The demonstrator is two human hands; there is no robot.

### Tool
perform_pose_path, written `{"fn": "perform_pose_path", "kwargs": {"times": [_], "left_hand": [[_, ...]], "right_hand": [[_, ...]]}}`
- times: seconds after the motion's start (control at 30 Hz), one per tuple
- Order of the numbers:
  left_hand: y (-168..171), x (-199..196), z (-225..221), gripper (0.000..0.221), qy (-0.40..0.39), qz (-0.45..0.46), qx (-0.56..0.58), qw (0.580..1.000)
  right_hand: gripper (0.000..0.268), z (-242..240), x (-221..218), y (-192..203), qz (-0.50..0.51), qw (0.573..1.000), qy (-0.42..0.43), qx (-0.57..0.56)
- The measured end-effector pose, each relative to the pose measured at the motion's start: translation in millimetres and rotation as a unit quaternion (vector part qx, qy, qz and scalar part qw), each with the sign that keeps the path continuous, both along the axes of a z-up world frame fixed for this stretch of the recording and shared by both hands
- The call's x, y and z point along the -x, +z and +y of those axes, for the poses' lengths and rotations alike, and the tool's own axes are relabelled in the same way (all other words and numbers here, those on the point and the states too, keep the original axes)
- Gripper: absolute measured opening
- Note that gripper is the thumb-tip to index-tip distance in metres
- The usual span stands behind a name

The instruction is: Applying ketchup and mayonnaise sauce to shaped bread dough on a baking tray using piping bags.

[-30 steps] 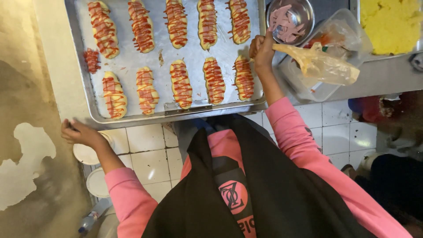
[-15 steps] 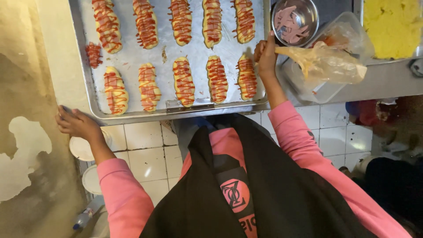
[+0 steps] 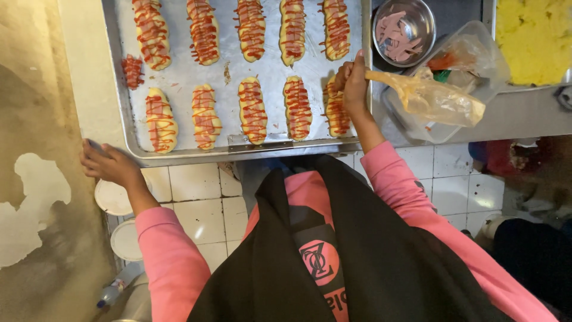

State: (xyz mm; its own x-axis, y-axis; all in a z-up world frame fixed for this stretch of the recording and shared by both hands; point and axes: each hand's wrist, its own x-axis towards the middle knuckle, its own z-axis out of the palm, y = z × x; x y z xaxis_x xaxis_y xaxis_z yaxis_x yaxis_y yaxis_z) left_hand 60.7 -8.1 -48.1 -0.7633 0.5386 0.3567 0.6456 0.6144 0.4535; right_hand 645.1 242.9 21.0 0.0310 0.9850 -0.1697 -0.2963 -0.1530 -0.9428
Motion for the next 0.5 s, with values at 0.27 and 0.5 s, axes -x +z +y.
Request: {"fn": "perform_pose_path", "kwargs": {"times": [0.27, 0.5], "left_hand": [[-37.5, 35.0, 12.1, 0.031, 0.146, -0.05, -0.059, 0.986], [-37.4, 29.2, 18.1, 0.023, 0.164, -0.022, -0.127, 0.978]], "right_hand": [[0.062, 0.4, -51.2, -19.6, 0.051, 0.997, -0.052, 0.012], [0.063, -12.8, -32.0, -5.8, 0.015, 0.999, -0.049, -0.004]]}}
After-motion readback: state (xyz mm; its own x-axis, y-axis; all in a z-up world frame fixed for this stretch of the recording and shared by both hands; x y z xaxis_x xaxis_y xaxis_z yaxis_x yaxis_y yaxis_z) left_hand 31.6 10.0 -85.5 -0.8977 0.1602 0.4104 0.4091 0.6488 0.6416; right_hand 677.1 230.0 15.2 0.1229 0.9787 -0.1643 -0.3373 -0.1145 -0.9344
